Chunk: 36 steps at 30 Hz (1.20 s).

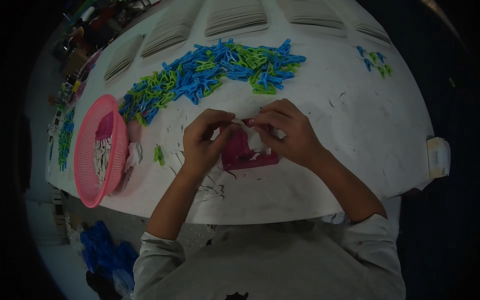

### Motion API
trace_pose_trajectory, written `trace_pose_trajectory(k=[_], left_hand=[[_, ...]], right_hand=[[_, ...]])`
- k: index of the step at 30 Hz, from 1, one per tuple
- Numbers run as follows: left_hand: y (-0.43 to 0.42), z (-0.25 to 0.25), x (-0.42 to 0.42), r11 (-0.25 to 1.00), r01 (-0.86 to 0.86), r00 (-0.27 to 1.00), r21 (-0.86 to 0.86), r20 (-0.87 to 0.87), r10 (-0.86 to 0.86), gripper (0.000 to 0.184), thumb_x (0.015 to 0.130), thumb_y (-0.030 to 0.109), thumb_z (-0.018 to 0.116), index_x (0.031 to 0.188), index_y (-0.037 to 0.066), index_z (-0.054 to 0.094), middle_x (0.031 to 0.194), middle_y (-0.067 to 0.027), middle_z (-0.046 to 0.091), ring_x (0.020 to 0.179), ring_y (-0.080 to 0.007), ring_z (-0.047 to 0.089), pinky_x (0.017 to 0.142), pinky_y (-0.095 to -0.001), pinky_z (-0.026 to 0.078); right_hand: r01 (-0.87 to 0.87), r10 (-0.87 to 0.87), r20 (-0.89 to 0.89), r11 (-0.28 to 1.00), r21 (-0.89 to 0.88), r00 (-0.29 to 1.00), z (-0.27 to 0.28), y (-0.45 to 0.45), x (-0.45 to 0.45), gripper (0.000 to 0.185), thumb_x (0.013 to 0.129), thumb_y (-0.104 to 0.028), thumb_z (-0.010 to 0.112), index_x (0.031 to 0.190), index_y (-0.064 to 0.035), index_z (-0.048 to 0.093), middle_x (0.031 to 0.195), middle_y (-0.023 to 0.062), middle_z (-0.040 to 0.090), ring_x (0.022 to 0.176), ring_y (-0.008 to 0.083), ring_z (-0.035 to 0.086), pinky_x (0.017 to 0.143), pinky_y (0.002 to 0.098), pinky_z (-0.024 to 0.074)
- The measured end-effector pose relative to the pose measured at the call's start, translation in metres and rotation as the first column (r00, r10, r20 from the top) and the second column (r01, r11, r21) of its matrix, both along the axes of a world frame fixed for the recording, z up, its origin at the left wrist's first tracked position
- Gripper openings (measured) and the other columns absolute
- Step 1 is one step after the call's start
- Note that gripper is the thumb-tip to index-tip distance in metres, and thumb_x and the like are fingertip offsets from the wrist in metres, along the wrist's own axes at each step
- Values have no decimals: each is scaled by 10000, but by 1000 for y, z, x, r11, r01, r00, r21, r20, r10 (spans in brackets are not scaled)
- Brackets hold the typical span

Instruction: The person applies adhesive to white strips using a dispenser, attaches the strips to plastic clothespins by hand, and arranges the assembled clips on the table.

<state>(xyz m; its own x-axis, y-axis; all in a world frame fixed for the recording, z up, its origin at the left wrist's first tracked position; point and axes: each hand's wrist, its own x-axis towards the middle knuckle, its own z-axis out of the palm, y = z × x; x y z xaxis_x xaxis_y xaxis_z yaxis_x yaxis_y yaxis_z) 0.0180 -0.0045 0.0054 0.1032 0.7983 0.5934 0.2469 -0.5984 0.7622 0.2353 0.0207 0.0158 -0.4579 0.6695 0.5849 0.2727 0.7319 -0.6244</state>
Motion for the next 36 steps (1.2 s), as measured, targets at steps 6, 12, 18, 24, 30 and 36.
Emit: trace_pose_trajectory(k=[6, 12, 18, 24, 30, 36], left_hand=[[-1, 1, -3, 999, 36, 997, -10, -68, -36, 285, 823, -84, 718, 1087, -16, 632, 1022, -82, 652, 935, -146, 656, 799, -243, 529], [-1, 3, -4, 999, 35, 996, -25, -81, -37, 288, 821, -75, 727, 1086, -15, 633, 1028, -86, 654, 932, -148, 660, 796, -243, 532], [-2, 2, -3, 999, 29, 995, -17, -95, -30, 278, 821, -64, 732, 1075, -15, 630, 1053, -99, 660, 940, -161, 669, 796, -254, 546], [-1, 0, -3, 999, 42, 994, 3, -100, -41, 278, 824, -70, 728, 1074, -18, 619, 1068, -107, 657, 953, -170, 673, 813, -265, 553], [-1, -2, -3, 999, 41, 995, -13, -90, -42, 270, 827, -71, 724, 1065, -16, 609, 1070, -112, 652, 959, -176, 673, 821, -268, 553], [0, -4, -5, 998, 60, 995, -23, -84, -62, 275, 833, -81, 713, 1073, -23, 592, 1074, -117, 637, 962, -184, 679, 831, -273, 557]], right_hand=[[6, -7, 39, 1000, 30, 999, -3, 5, 2, 235, 781, 36, 727, 986, -81, 724, 961, 49, 663, 880, 191, 609, 641, 305, 535], [-4, 3, 16, 1000, 11, 1000, -3, 4, 0, 254, 771, 39, 729, 989, -92, 729, 948, 45, 684, 875, 204, 610, 665, 316, 530], [-6, 4, 39, 998, 63, 999, -5, 5, 0, 240, 768, 4, 748, 988, -90, 729, 935, 42, 693, 858, 213, 607, 707, 341, 527], [7, -11, 57, 997, 78, 998, -5, 5, -1, 223, 762, -24, 771, 975, -74, 728, 876, 26, 715, 830, 201, 598, 695, 338, 528], [7, -10, 57, 999, 53, 998, -4, 4, -2, 194, 775, -23, 765, 960, -72, 733, 868, 27, 715, 818, 184, 594, 627, 308, 525], [2, -7, 64, 998, 68, 998, -6, 5, -2, 200, 773, -17, 765, 963, -74, 734, 850, 30, 706, 818, 182, 593, 633, 305, 525]])
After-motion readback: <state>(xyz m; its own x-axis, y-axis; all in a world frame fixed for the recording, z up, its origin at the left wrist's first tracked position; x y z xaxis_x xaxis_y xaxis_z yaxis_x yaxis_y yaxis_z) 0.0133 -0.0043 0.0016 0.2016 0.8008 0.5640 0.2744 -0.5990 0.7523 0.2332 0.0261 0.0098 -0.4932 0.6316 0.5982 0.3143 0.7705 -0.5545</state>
